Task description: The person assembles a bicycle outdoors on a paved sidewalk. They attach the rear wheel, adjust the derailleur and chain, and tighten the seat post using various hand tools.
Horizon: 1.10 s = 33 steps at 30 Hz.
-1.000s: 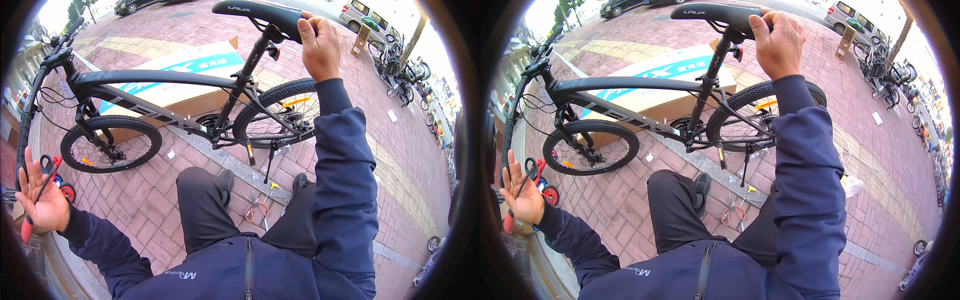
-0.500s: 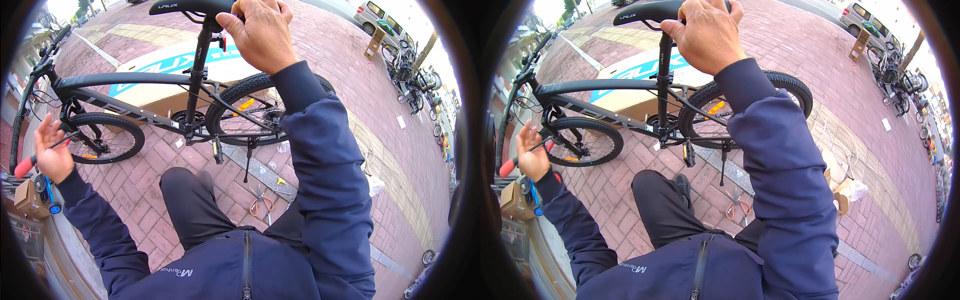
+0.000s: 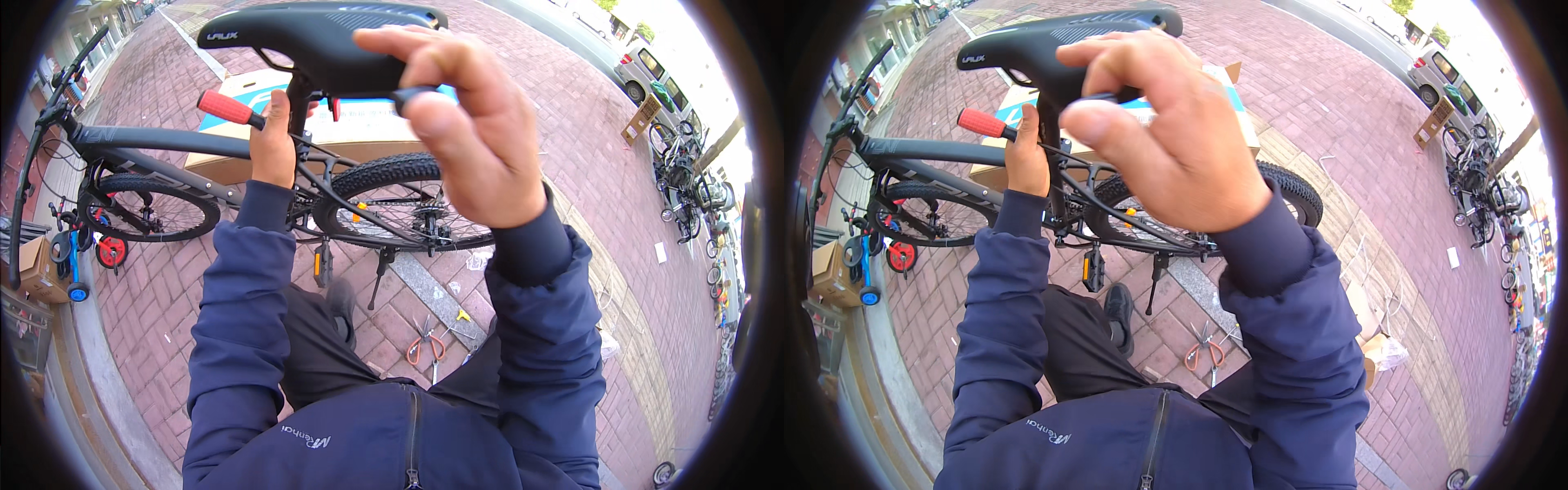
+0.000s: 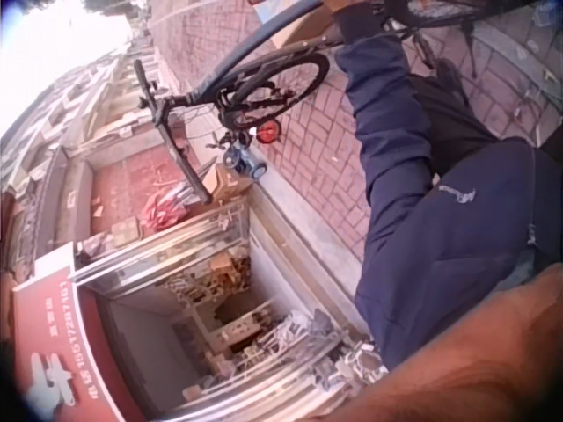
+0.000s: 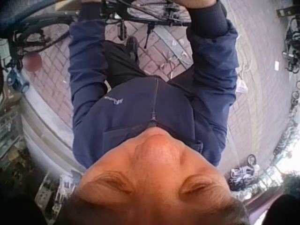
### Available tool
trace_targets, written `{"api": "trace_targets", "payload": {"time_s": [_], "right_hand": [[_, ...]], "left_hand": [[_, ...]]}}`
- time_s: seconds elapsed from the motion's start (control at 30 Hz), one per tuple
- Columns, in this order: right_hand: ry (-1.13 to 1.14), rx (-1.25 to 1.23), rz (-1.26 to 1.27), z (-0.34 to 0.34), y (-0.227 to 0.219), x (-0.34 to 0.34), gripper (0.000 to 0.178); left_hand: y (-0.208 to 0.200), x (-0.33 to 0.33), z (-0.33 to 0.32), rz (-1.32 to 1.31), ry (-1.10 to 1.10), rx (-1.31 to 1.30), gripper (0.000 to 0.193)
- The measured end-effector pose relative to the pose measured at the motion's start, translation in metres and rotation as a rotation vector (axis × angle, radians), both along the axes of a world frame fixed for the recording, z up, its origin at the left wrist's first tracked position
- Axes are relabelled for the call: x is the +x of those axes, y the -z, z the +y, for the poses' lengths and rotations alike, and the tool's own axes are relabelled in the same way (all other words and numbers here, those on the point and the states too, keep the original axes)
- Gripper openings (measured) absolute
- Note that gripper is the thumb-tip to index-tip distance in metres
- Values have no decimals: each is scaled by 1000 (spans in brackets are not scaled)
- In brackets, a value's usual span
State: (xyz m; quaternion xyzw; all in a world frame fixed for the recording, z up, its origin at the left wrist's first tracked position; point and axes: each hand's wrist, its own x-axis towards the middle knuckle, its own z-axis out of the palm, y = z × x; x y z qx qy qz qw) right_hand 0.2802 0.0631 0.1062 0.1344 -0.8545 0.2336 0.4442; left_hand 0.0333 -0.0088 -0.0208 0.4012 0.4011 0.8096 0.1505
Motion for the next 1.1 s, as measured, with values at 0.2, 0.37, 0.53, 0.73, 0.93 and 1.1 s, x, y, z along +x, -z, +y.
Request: {"api": "trace_targets", "payload": {"time_s": [0.2, 0.37, 0.53, 0.73, 0.93, 1.1], "right_hand": [[421, -548, -44, 104, 55, 66, 32], [610, -722, -371, 137, 113, 89, 25], [543, -639, -537, 140, 133, 105, 16], [532, -304, -851, 162, 134, 58, 21], [517, -34, -1102, 188, 194, -18, 18], [162, 183, -1185, 189, 283, -30, 21]], "left_hand": [[28, -26, -9, 482, -584, -52, 39], [51, -29, -56, 714, -706, -273, 18], [52, 17, -131, 344, -274, -130, 27], [51, 38, -194, 444, 477, 20, 50], [88, 60, -243, 300, 140, 111, 63], [108, 57, -262, 285, 23, 74, 64]]}}
